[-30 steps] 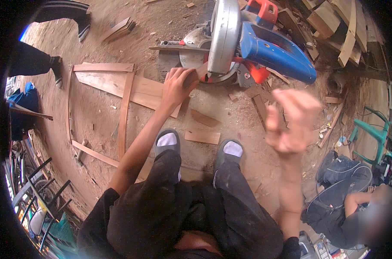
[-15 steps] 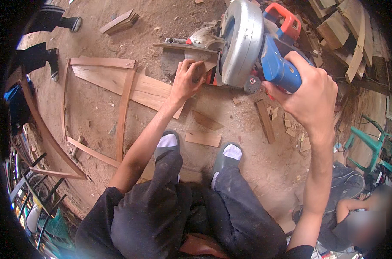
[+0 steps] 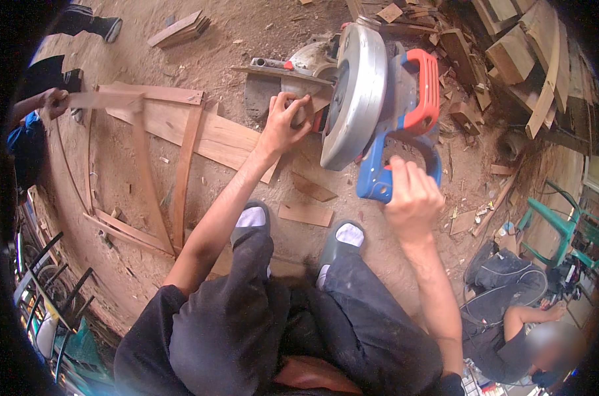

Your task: The person cuts small pieces of wood using a miter saw while sitting on the ground.

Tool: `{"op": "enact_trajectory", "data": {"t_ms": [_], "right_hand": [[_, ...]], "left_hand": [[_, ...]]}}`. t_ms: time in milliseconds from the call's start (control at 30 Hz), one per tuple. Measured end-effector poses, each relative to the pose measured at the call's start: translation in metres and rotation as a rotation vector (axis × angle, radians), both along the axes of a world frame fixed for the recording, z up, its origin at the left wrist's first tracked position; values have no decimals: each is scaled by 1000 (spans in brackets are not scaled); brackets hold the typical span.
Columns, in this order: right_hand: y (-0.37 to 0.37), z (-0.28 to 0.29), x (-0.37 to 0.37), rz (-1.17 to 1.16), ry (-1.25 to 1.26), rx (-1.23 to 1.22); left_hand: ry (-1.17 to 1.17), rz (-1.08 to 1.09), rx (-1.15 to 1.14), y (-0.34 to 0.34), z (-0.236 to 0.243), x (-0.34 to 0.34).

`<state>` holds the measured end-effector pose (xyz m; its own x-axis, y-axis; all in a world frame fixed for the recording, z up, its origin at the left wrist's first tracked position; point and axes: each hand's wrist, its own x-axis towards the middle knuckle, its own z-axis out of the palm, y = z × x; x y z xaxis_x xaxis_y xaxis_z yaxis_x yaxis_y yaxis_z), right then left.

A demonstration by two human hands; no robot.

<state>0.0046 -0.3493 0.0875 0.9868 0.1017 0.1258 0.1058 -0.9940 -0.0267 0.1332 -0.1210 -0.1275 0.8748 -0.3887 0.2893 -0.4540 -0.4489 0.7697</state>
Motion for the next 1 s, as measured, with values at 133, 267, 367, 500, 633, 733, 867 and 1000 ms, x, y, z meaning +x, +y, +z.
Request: {"op": "enact_trajectory", "data": {"t_ms": [133,267,367,500,633,733,867,1000], "right_hand": [[6,-14,-9,1,-12,6],[9,-12,-4,54,-109,46],[7,-12,-3,85,-121,59],[8,-11,-4,83,-82,43],[5,-1,-2,80,68,27],[1,3,2,105,154,33],[3,-3,1,95,92,82],[3,-13,-3,60,62,82]], "left_hand": [[24,-4,20,4,8,1],[32,-11,54,6,10,-1],[14,-9,86,4,10,-1],[8,1,153,4,10,-2],[-31,0,227,2,14,-2],[-49,-11,248,5,14,1],[-62,3,277,5,14,2],[-79,12,294,6,10,0]]}}
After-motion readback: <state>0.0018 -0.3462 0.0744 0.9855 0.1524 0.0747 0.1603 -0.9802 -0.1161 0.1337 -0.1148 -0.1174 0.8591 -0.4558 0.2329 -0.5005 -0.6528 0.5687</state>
